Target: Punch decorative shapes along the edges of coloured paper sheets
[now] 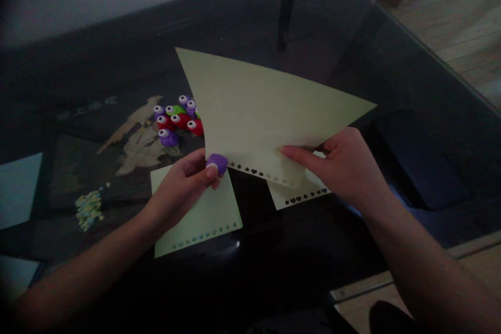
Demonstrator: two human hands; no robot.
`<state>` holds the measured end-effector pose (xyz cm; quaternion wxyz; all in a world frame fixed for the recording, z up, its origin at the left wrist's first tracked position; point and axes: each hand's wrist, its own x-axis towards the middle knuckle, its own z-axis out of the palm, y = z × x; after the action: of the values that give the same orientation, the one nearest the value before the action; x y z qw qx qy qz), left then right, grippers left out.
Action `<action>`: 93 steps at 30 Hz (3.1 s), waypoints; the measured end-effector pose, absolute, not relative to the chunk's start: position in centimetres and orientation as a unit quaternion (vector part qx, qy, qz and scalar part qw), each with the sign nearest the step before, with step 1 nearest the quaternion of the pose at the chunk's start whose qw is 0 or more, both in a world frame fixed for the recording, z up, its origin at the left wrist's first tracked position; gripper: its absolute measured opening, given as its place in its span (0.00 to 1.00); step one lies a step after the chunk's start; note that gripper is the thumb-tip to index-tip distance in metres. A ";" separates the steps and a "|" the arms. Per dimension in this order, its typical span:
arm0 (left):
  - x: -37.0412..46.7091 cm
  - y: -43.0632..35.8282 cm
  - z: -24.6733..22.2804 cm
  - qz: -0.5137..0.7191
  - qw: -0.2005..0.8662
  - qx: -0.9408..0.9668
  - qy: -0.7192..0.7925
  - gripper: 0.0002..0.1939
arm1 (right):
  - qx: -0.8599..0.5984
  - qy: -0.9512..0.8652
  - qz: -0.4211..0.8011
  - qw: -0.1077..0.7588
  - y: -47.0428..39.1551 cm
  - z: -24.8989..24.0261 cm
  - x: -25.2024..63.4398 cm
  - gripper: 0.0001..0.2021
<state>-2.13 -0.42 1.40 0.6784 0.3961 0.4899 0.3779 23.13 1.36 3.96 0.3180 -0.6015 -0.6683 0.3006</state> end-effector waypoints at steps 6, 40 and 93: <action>-2.0 -0.4 1.6 0.373 0.676 0.392 0.499 0.13 | -0.605 -0.662 0.309 0.319 1.4 4.0 23.0 0.09; -2.3 -0.3 1.0 0.387 0.682 0.397 0.477 0.11 | -0.558 -0.699 0.286 0.344 1.2 3.2 23.5 0.05; -2.1 -0.3 1.4 0.386 0.688 0.387 0.478 0.10 | -0.576 -0.679 0.319 0.325 1.3 3.2 23.6 0.08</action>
<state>-2.06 -0.28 1.36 0.6878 0.3865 0.4779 0.3861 23.58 1.32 3.20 0.3246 -0.5761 -0.6791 0.3187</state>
